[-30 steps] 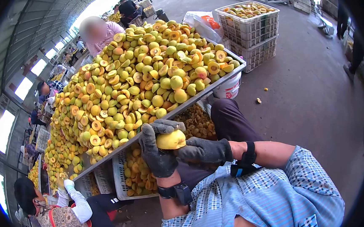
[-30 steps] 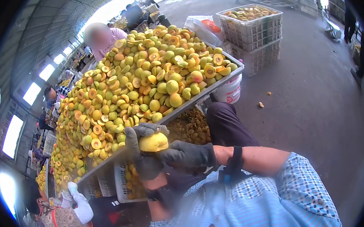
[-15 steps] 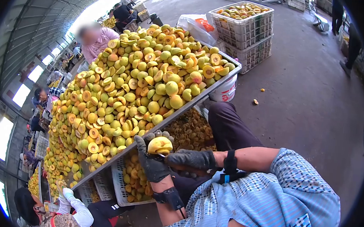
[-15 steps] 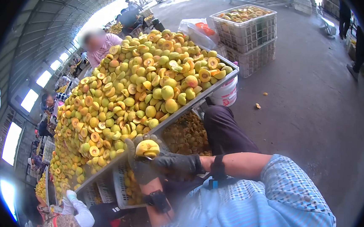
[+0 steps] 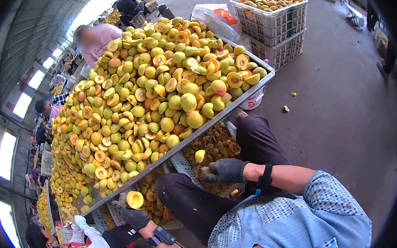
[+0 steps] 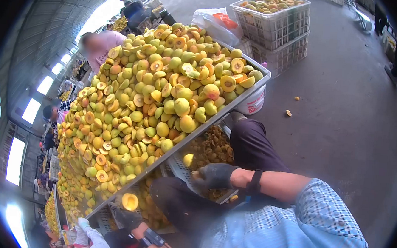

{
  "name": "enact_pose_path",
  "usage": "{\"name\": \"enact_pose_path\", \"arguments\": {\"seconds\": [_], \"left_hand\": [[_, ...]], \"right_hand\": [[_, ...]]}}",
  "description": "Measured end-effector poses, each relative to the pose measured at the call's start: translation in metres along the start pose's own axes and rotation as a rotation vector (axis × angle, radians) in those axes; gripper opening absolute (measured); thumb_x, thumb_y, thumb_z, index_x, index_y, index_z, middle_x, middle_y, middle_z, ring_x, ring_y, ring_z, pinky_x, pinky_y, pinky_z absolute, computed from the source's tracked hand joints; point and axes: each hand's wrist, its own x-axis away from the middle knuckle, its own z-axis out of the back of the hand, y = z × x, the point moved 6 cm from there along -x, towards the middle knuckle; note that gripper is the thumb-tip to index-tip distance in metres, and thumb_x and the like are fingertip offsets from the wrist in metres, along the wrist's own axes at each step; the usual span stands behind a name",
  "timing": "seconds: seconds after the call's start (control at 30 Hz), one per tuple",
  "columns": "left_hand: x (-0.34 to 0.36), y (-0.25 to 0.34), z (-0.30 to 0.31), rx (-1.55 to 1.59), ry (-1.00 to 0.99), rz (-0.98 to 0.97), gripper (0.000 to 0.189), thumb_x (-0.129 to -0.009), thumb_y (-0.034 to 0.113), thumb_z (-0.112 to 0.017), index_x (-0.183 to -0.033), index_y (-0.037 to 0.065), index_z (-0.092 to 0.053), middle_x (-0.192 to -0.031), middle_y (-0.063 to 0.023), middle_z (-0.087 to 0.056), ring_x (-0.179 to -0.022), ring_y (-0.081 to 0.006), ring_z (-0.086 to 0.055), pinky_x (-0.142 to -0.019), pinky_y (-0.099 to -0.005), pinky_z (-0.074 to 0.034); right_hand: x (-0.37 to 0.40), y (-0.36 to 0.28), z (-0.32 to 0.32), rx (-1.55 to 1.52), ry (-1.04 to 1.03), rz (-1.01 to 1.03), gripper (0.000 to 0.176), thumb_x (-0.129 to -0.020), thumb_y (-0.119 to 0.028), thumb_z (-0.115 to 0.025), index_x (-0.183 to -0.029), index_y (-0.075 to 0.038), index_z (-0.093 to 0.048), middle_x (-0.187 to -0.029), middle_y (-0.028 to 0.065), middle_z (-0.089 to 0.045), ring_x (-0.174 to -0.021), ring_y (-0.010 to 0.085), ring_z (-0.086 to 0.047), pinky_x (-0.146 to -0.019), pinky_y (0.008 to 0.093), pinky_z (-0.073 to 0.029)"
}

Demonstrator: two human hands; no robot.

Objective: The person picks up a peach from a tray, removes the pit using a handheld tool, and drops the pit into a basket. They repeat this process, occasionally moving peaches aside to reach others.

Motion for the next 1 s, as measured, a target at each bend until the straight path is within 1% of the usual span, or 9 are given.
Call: {"name": "enact_pose_path", "arguments": {"seconds": [0.03,0.1,0.17,0.27,0.37,0.57,0.73,0.8,1.0], "left_hand": [[-0.011,0.008,0.005,-0.188,-0.015,-0.157,0.047,-0.107,0.034,-0.046,-0.131,-0.006,-0.057,-0.123,-0.0151,-0.066,-0.11,-0.0282,-0.065,-0.101,-0.0433,-0.052],[-0.029,-0.01,-0.012,0.897,0.113,0.56,0.049,-0.107,0.034,-0.044,-0.131,-0.007,-0.058,-0.132,-0.0163,-0.061,-0.118,-0.0277,-0.061,-0.104,-0.0424,-0.051],[-0.055,0.041,-0.014,0.486,-0.127,0.186,0.055,-0.106,0.038,-0.043,-0.136,-0.005,-0.058,-0.14,-0.0177,-0.055,-0.124,-0.0265,-0.057,-0.106,-0.0407,-0.048],[-0.073,0.099,-0.088,0.785,-0.267,-0.02,0.049,-0.107,0.037,-0.051,-0.134,-0.002,-0.062,-0.128,-0.0127,-0.065,-0.116,-0.0235,-0.062,-0.102,-0.0375,-0.049],[-0.092,0.216,-0.134,1.304,-0.72,0.442,0.038,-0.101,0.029,-0.068,-0.123,-0.002,-0.067,-0.112,-0.0068,-0.071,-0.093,-0.0143,-0.067,-0.079,-0.0242,-0.054],[-0.08,0.321,-0.182,0.209,-0.422,-0.489,0.056,-0.089,0.032,-0.08,-0.129,-0.003,-0.063,-0.125,-0.0238,-0.064,-0.11,-0.0371,-0.064,-0.094,-0.0443,-0.051],[-0.082,0.276,-0.145,1.294,-0.61,0.123,0.061,-0.086,0.001,-0.076,-0.142,-0.004,-0.052,-0.136,-0.012,-0.06,-0.123,-0.022,-0.059,-0.107,-0.0375,-0.049],[-0.068,0.269,-0.104,1.66,-0.698,0.353,0.061,-0.09,0.007,-0.073,-0.145,-0.004,-0.05,-0.143,-0.0123,-0.057,-0.128,-0.0213,-0.056,-0.112,-0.0372,-0.045],[-0.017,0.244,-0.031,1.955,-0.533,0.602,0.059,-0.094,0.026,-0.073,-0.141,-0.004,-0.054,-0.132,-0.0162,-0.066,-0.114,-0.0302,-0.065,-0.103,-0.0418,-0.049]], "right_hand": [[0.005,0.003,0.006,-0.016,0.014,0.004,0.055,-0.101,-0.053,-0.054,-0.116,-0.002,-0.067,-0.097,0.0172,-0.074,-0.086,0.0369,-0.071,-0.08,0.047,-0.054],[0.01,0.022,0.002,0.162,-0.097,-0.144,0.047,-0.1,-0.051,-0.051,-0.112,-0.01,-0.071,-0.106,0.0186,-0.073,-0.099,0.0396,-0.068,-0.091,0.0472,-0.051],[0.009,0.02,0.0,0.077,-0.045,-0.081,0.046,-0.1,-0.05,-0.051,-0.11,-0.01,-0.071,-0.105,0.0198,-0.072,-0.097,0.0409,-0.068,-0.089,0.0481,-0.052],[0.018,-0.002,0.009,0.099,-0.069,-0.052,0.052,-0.1,-0.053,-0.051,-0.108,-0.005,-0.07,-0.101,0.021,-0.072,-0.096,0.0419,-0.068,-0.086,0.0493,-0.052],[0.032,0.006,0.014,0.143,-0.025,-0.035,0.053,-0.1,-0.054,-0.052,-0.108,-0.003,-0.069,-0.096,0.0232,-0.071,-0.094,0.0422,-0.068,-0.083,0.05,-0.053],[0.092,0.008,0.066,0.001,0.194,-0.128,0.045,-0.1,-0.044,-0.06,-0.111,0.0,-0.065,-0.095,0.0251,-0.069,-0.094,0.0409,-0.068,-0.081,0.0495,-0.051],[0.098,0.019,0.063,-0.218,0.324,0.022,0.044,-0.099,-0.036,-0.064,-0.121,0.002,-0.063,-0.103,0.0231,-0.068,-0.097,0.0345,-0.068,-0.086,0.0442,-0.052],[0.084,0.02,0.053,-0.572,0.385,-0.007,0.044,-0.1,-0.036,-0.063,-0.121,0.002,-0.063,-0.1,0.0202,-0.07,-0.093,0.0302,-0.07,-0.085,0.0409,-0.053],[0.046,-0.043,0.031,-0.42,0.266,0.19,0.039,-0.1,-0.039,-0.066,-0.11,-0.002,-0.062,-0.077,0.0088,-0.065,-0.071,0.0184,-0.064,-0.068,0.0385,-0.051]]}}
